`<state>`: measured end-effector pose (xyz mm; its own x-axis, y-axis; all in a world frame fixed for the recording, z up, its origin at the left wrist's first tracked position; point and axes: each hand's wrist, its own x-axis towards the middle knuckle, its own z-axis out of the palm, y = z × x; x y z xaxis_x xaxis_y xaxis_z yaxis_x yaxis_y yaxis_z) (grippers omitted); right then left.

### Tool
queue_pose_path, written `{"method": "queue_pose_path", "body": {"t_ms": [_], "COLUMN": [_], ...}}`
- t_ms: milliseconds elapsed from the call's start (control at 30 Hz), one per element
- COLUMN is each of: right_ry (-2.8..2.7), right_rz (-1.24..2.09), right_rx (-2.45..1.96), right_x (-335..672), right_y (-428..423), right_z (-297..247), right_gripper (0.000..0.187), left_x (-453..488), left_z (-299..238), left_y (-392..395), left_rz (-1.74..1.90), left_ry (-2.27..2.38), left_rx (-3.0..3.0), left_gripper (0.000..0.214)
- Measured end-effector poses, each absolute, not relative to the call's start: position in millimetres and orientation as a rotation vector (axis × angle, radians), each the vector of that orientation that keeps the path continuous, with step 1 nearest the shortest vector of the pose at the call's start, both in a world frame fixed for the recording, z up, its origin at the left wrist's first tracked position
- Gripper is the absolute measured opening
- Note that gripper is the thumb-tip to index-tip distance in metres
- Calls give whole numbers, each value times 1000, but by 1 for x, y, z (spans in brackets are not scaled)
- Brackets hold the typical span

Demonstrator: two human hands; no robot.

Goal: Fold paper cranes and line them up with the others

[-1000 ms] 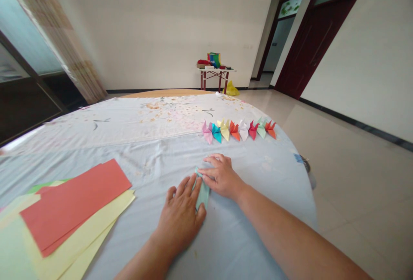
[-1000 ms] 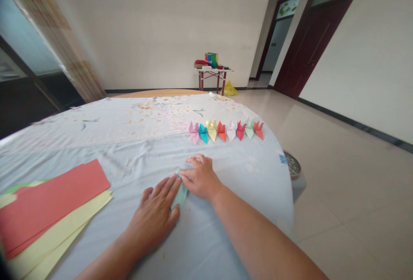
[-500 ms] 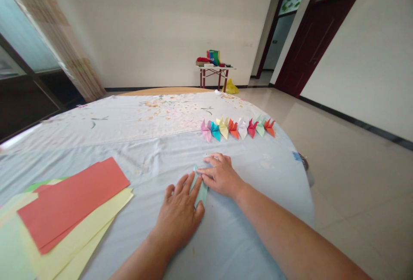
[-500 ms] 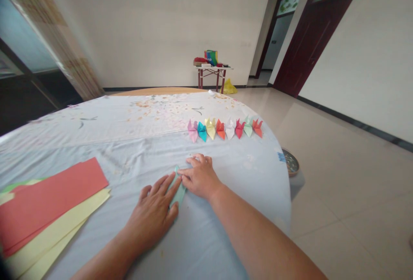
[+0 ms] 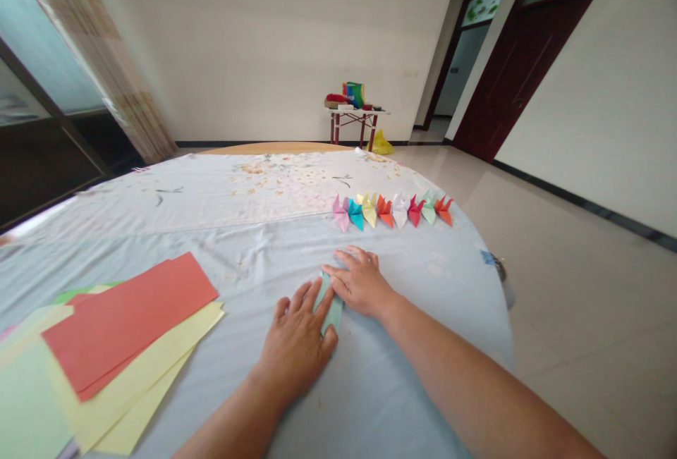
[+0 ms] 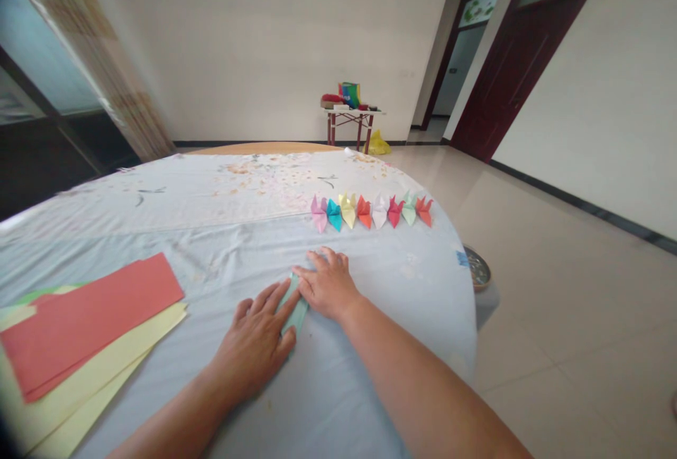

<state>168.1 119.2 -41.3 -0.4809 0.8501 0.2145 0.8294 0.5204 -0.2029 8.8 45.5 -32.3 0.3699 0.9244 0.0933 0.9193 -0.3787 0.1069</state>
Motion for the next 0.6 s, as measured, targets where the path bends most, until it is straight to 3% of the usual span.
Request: {"method": "queue_pose_path", "body": {"t_ms": [367,600], "right_ry": [-2368,-2355], "right_rz": [337,322], "right_rx": [-1257,-1246], "right_x": [174,173], "right_y": [128,131], "right_z": [-45,-50], "right_gripper": [23,21], "left_x": [7,0], "left_z": [-33,-33], "left_y": [46,29], "left_rz": [218,251], "left_ry": [1710,1695], "left_rx": [2632,2662], "left_gripper": [54,51]}}
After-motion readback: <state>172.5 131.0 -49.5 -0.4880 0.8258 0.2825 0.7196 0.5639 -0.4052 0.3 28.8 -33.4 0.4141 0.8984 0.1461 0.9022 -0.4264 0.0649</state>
